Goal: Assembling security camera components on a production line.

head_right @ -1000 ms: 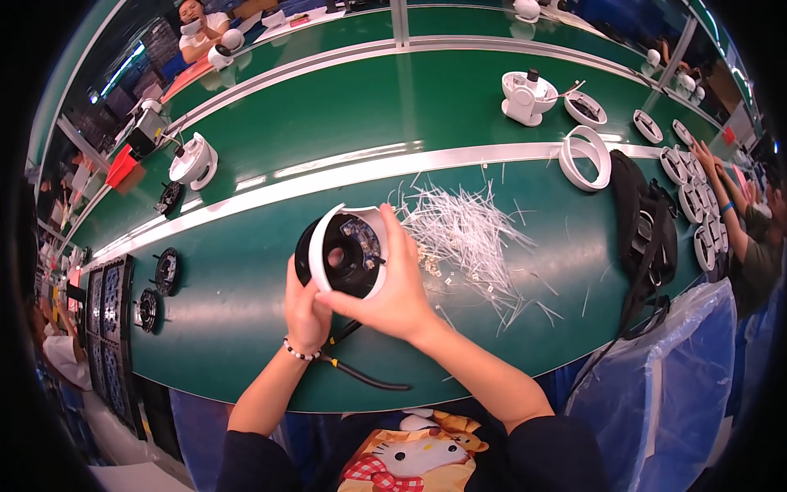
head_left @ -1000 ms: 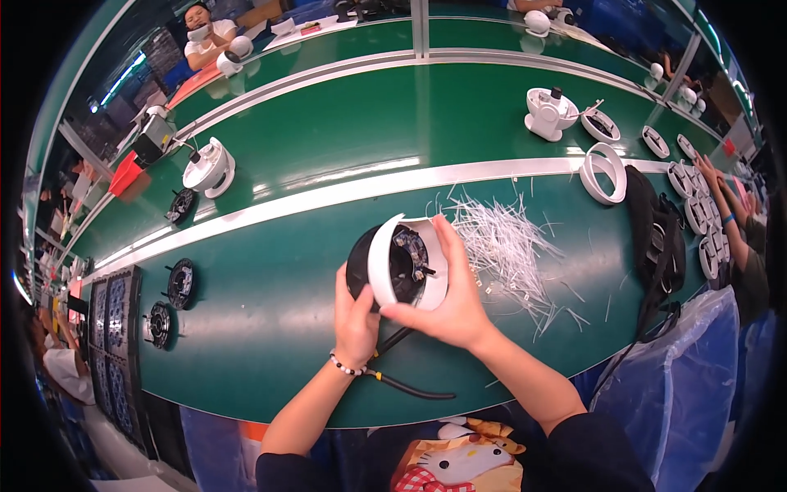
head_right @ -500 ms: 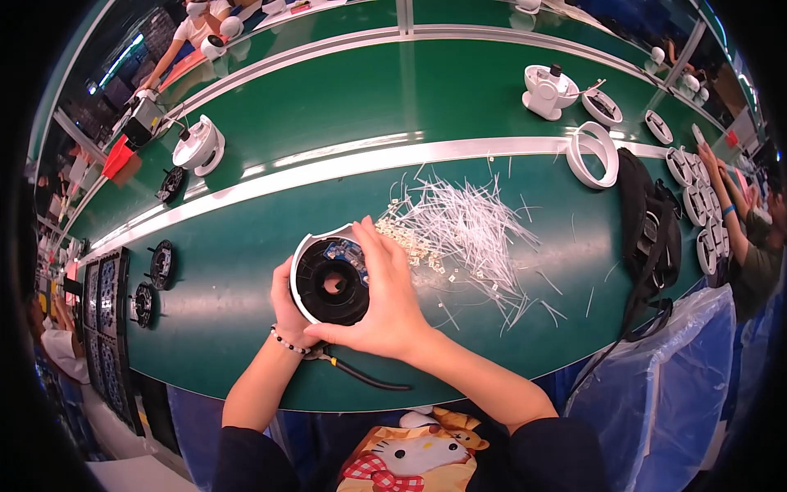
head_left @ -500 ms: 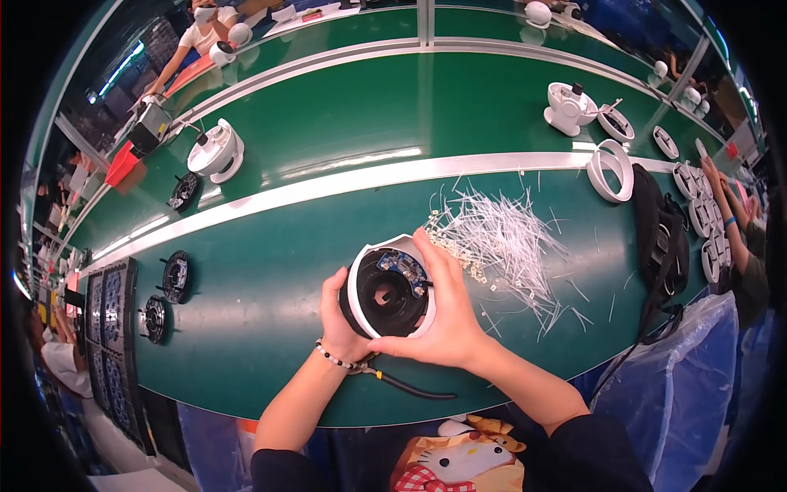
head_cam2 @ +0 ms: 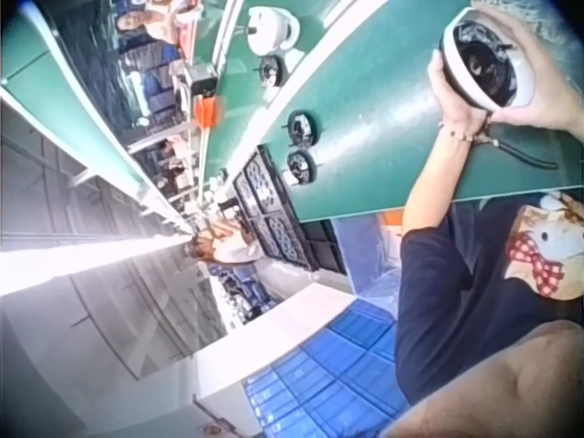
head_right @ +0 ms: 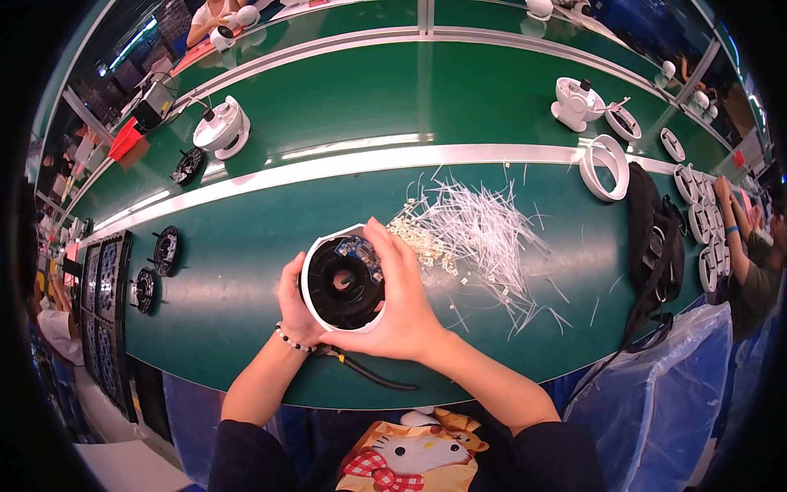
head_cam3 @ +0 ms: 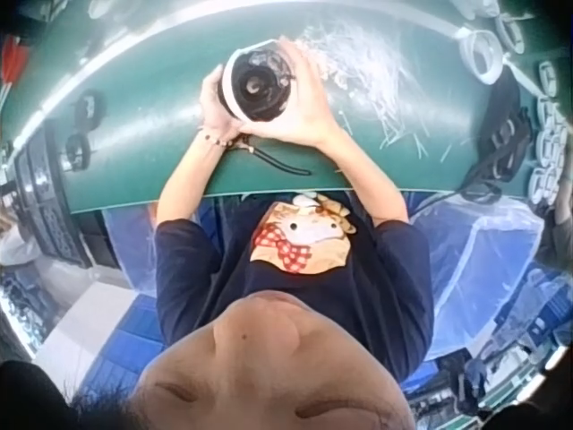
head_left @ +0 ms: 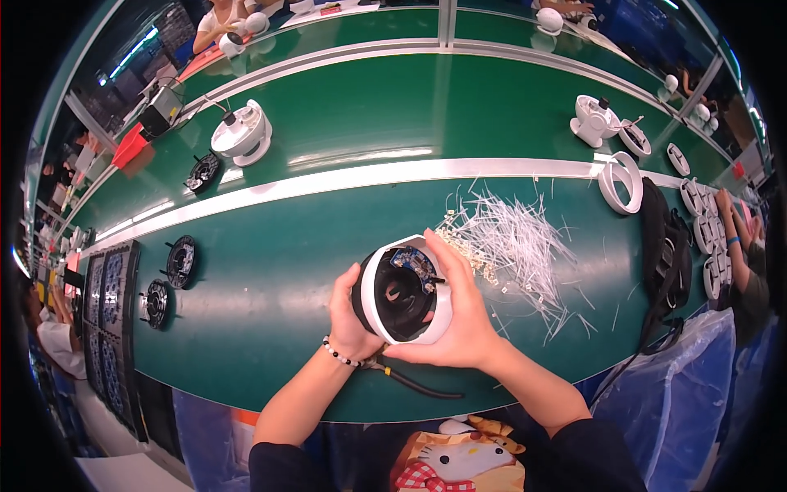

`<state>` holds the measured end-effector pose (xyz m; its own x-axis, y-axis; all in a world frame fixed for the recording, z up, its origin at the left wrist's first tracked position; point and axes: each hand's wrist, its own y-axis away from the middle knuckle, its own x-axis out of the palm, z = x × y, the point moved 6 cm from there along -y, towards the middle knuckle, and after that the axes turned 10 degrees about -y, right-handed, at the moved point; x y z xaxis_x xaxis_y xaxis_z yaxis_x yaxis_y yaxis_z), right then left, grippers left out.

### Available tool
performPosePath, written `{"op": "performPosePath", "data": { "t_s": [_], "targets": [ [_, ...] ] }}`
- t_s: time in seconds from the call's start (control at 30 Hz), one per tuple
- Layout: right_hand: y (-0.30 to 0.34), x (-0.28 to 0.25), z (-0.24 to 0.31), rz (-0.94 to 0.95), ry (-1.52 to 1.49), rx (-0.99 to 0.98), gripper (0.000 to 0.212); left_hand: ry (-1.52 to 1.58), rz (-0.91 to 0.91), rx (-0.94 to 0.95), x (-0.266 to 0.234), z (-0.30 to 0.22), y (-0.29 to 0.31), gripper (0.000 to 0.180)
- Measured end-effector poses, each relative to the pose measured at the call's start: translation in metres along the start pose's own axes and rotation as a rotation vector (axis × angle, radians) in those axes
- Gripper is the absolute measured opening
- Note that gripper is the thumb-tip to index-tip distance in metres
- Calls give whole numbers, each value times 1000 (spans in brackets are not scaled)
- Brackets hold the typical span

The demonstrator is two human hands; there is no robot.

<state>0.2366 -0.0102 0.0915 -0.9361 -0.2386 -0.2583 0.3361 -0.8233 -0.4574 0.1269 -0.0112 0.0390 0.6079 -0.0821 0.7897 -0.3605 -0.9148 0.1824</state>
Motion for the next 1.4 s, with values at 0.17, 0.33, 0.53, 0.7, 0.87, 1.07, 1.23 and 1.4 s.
{"op": "performPosePath", "data": {
  "t_s": [0.17,0.33,0.53,0.7,0.87,1.07,1.23,1.4],
  "targets": [
    [1,6,13,-17,99,-105,105,-91,-94,31,-4,-4,1,55],
    [7,12,13,28,260,-104,105,-128,-131,26,-10,3,1,51],
    [1,9,9,1,105,-137,103,48,93,-58,7,0,2,80],
    [-2,12,15,152,190,-102,104,35,111,-105,-3,3,2,81],
    [-5,12,11,290,191,-124,106,79,174,-154,-10,8,1,78],
    [0,17,1,162,280,-88,111,-130,108,-5,-13,1,-2,59],
    [2,19,-2,126,278,-62,113,-26,162,59,-2,-1,-1,53],
    [2,16,-7,51,227,-71,107,-20,-50,241,3,-10,-2,52]
  ]
}}
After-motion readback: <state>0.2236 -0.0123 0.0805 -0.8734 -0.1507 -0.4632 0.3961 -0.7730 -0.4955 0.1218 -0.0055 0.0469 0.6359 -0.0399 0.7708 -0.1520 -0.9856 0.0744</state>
